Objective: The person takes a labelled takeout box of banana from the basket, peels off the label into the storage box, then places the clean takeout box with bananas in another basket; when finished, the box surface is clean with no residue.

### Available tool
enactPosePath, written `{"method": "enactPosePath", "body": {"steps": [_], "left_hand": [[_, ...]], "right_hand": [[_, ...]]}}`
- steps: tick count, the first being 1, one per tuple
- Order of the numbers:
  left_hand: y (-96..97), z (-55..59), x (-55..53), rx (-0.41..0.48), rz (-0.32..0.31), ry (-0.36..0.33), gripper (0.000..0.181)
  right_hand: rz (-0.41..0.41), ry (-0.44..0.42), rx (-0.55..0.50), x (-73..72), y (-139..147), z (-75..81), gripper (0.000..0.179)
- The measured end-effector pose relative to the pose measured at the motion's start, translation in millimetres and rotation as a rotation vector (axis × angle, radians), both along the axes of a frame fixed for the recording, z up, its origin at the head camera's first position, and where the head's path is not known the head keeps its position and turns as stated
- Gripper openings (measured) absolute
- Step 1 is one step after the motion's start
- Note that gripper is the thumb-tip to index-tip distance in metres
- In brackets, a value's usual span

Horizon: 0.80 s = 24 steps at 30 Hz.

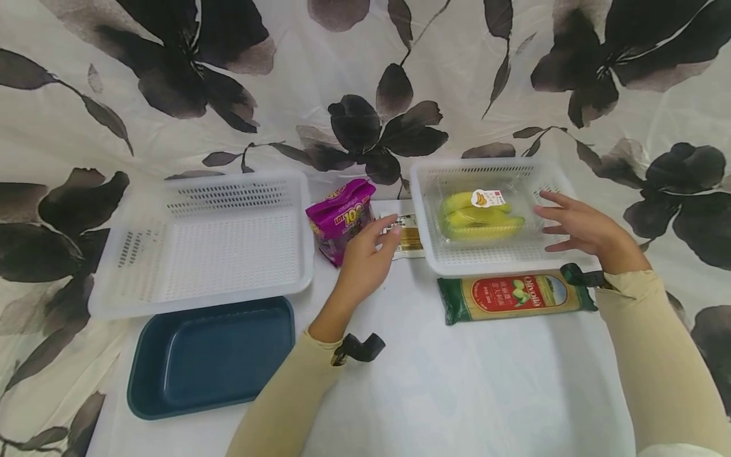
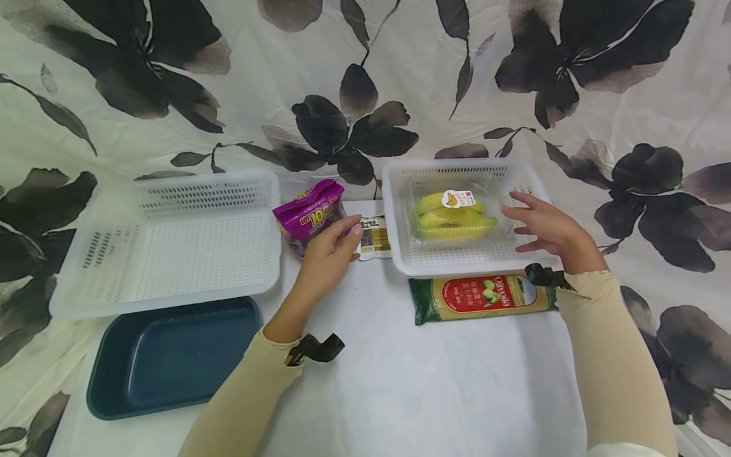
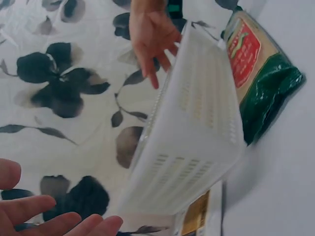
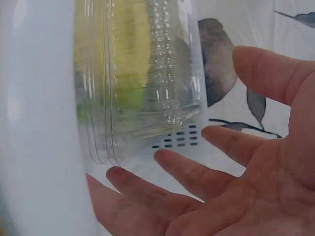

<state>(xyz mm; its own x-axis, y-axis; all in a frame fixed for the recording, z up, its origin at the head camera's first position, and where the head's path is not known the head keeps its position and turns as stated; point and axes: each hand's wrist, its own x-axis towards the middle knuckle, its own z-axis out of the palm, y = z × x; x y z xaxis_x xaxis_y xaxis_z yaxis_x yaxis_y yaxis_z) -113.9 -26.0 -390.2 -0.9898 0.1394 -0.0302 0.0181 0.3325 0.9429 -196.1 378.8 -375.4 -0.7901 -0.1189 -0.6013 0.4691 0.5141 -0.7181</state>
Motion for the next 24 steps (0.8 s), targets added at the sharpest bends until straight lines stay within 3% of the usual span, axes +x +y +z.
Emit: {"method": "enactPosePath", "body": {"steps": [6, 11, 19, 24], "left_hand": [[17.4, -16.4, -15.9, 0.156, -0.004, -0.124, 0.049], [29.6, -33.3, -23.5, 0.24, 0.002, -0.178, 0.05], [47.6, -53.5, -25.0, 0.41, 0.01, -0.235, 0.056], [54.4, -60.3, -25.0, 0.468, 0.011, -0.239, 0.055]], "right_hand": [[-0.042, -0.02, -0.003, -5.5, 0, -4.2, 0.093], [-0.068, -0.045, -0.026, -7.9, 1, -9.1, 0.089], [-0.096, -0.071, -0.078, -12.2, 4, -12.7, 0.084], [-0.11, -0.094, -0.137, -15.7, 5, -15.4, 0.082]]}}
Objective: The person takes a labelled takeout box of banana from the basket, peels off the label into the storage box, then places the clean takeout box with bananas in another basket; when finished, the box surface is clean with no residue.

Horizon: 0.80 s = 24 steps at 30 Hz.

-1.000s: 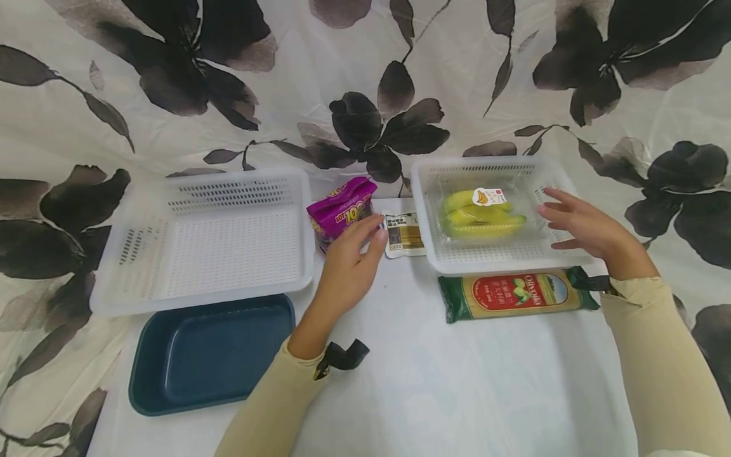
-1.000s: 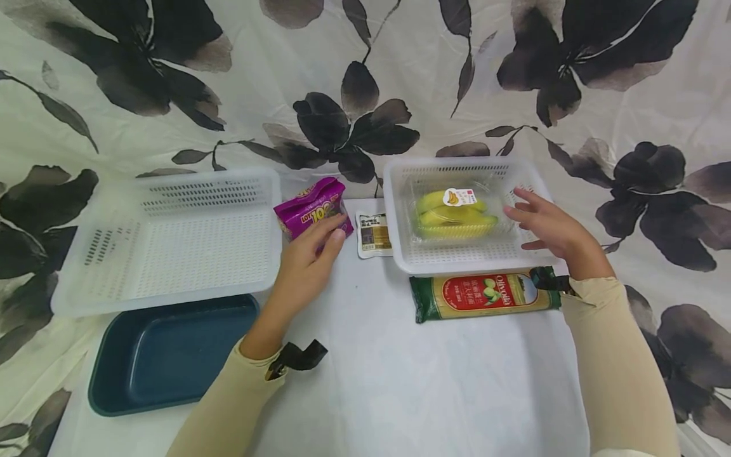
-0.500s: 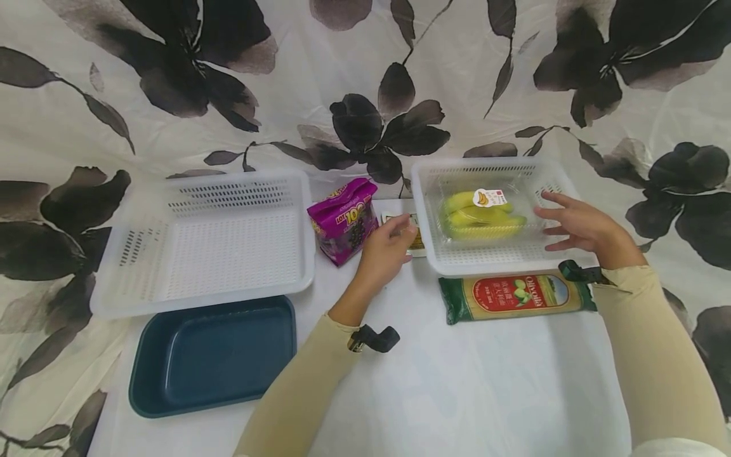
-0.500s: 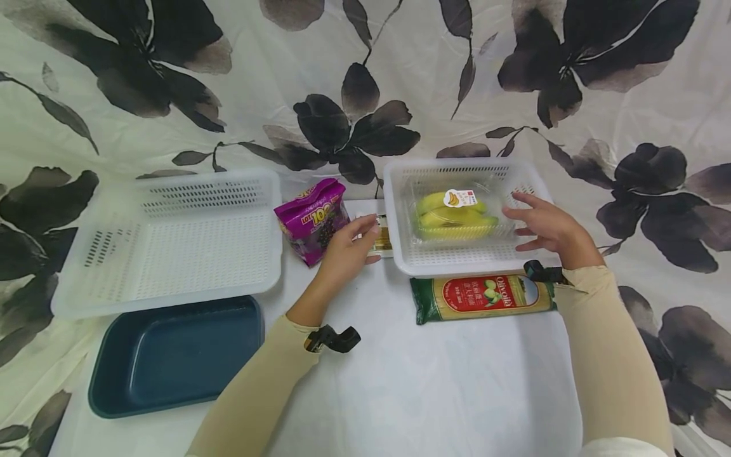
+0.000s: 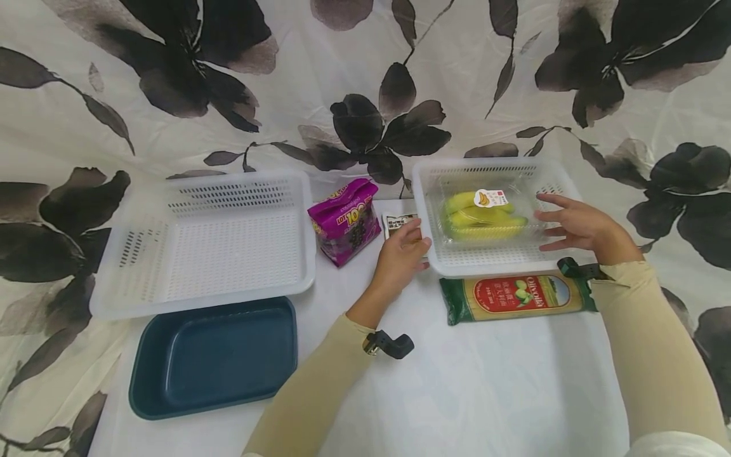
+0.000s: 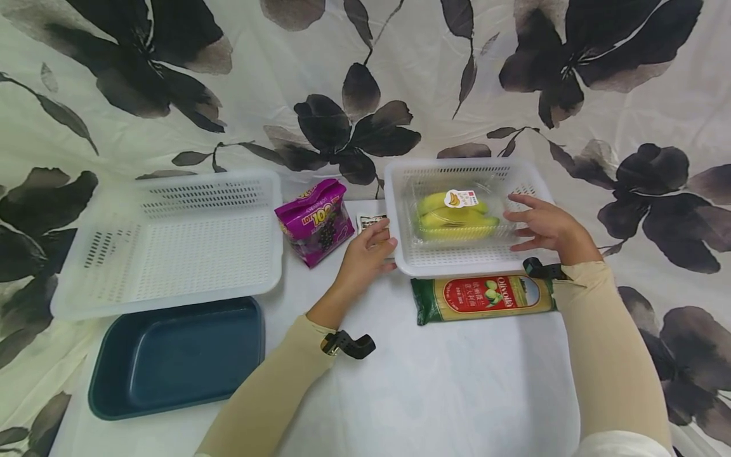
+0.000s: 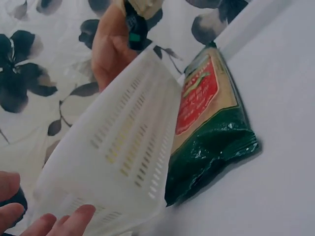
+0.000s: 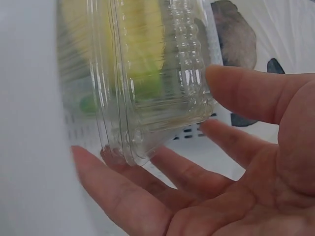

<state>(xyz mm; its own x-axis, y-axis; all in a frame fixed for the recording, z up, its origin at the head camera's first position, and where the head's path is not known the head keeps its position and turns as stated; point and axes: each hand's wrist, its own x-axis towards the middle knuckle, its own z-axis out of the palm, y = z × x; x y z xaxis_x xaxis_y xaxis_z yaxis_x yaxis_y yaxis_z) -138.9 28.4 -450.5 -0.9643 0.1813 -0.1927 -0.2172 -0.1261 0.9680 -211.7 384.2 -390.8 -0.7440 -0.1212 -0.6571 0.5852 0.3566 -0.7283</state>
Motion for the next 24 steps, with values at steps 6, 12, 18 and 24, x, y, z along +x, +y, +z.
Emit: {"method": "enactPosePath", "body": {"steps": [6, 12, 18, 24], "left_hand": [[4.8, -1.6, 0.9, 0.033, 0.007, -0.016, 0.05], [7.3, -3.7, 0.6, -0.002, 0.01, -0.031, 0.049], [8.1, -9.8, -0.4, -0.025, 0.003, -0.008, 0.049], [8.3, -9.6, 0.3, -0.042, 0.0, 0.008, 0.048]], "right_hand": [[-0.002, 0.003, -0.025, -1.9, 1, -5.1, 0.083], [-0.001, 0.015, -0.02, -2.1, -1, -5.8, 0.082], [0.005, 0.004, -0.012, -4.8, 0, -5.3, 0.083], [0.012, 0.01, 0.003, -4.2, -2, -4.2, 0.083]]}}
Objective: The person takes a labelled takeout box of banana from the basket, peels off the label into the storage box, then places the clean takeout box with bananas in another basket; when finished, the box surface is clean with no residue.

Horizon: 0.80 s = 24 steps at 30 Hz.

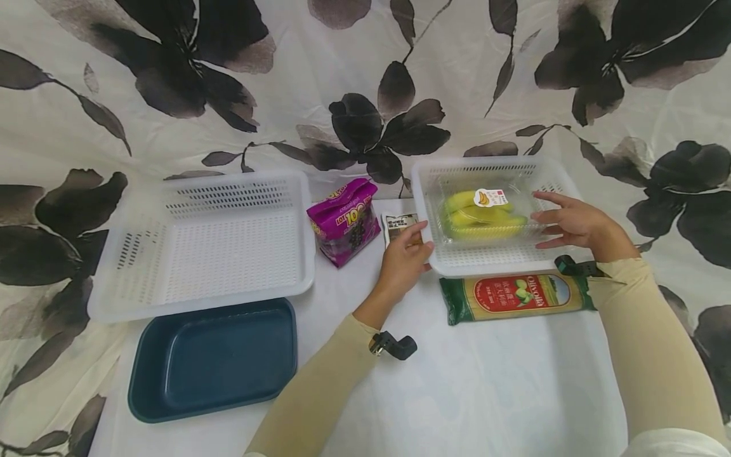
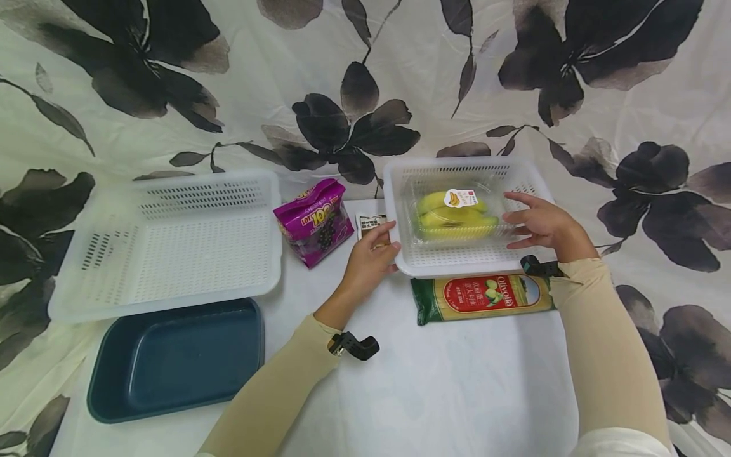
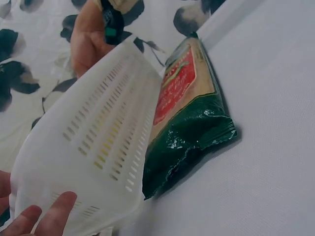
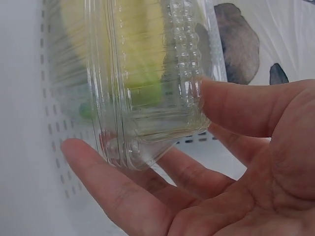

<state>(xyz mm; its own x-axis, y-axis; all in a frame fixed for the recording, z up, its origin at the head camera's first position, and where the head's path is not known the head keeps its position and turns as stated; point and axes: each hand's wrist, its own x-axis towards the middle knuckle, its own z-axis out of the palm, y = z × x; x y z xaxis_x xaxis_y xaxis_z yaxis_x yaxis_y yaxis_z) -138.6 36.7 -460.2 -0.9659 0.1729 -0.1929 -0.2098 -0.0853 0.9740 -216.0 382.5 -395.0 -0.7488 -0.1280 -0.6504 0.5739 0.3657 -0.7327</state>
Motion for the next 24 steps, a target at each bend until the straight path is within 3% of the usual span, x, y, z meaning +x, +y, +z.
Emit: {"method": "enactPosePath", "body": {"steps": [14, 24], "left_hand": [[-1.1, 2.2, -0.3, -0.038, 0.002, -0.016, 0.048], [-0.8, 3.0, -0.5, -0.051, -0.001, -0.018, 0.049]], "right_hand": [[0.036, 0.004, 0.039, 1.2, -2.8, 0.1, 0.083], [0.014, 0.037, 0.02, 6.1, -4.9, 6.7, 0.081]]}}
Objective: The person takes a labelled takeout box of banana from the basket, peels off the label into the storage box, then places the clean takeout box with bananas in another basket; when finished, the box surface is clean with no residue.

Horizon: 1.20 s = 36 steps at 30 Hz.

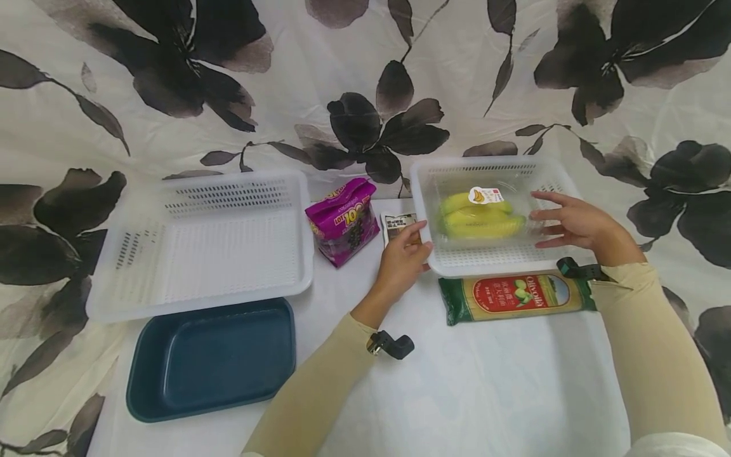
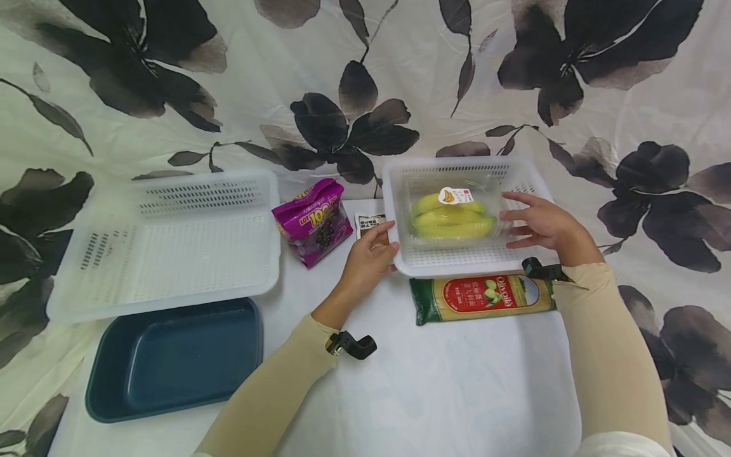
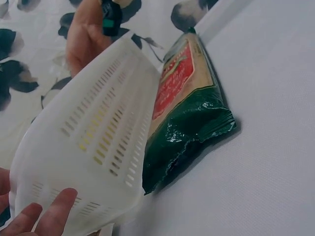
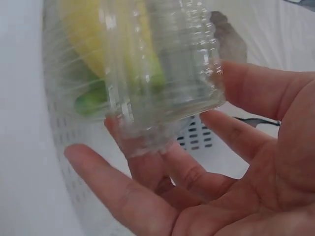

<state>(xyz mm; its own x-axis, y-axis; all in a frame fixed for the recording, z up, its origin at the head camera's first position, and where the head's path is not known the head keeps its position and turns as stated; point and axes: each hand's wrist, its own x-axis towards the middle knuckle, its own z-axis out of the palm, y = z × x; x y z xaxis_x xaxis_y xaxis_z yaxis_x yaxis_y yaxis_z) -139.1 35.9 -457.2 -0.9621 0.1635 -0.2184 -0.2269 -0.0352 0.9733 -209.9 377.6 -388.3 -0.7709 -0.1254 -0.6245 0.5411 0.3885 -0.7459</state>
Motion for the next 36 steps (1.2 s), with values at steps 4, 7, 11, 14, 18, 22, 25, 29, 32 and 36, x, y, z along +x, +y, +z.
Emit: {"method": "enactPosePath", "body": {"steps": [4, 7, 11, 14, 18, 22, 25, 29, 32, 36], "left_hand": [[0.7, -0.6, 0.2, -0.008, 0.003, 0.007, 0.049], [1.0, -1.5, -0.2, -0.011, 0.003, 0.016, 0.048], [0.5, -2.1, -1.0, -0.007, -0.002, 0.022, 0.048], [0.6, -2.6, -0.8, -0.001, -0.007, 0.022, 0.048], [0.0, -1.9, -0.6, 0.004, -0.012, 0.027, 0.048], [-1.6, -0.8, -2.0, 0.015, -0.025, 0.029, 0.049], [-2.8, -0.9, -3.9, 0.026, -0.035, 0.021, 0.05], [-4.9, -1.2, -6.6, 0.038, -0.048, 0.01, 0.05], [-6.7, -1.6, -9.5, 0.047, -0.057, 0.0, 0.049], [-10.2, -0.8, -13.2, 0.057, -0.081, -0.014, 0.049]], "right_hand": [[-0.005, 0.022, -0.013, 4.7, -1, 5.5, 0.082], [-0.004, 0.044, -0.007, 7.8, 0, 8.4, 0.082], [-0.018, 0.062, -0.012, 12.0, 1, 10.4, 0.08], [-0.035, 0.076, -0.013, 15.9, 2, 10.2, 0.08], [-0.062, 0.1, -0.012, 21.0, 2, 11.4, 0.079], [-0.085, 0.13, 0.009, 27.1, 2, 16.5, 0.078], [-0.094, 0.141, 0.028, 32.5, 1, 22.1, 0.078], [-0.102, 0.141, 0.016, 38.9, 1, 28.7, 0.08], [-0.097, 0.149, -0.006, 43.5, -1, 32.5, 0.081], [-0.093, 0.163, -0.032, 49.3, -5, 36.8, 0.08]]}}
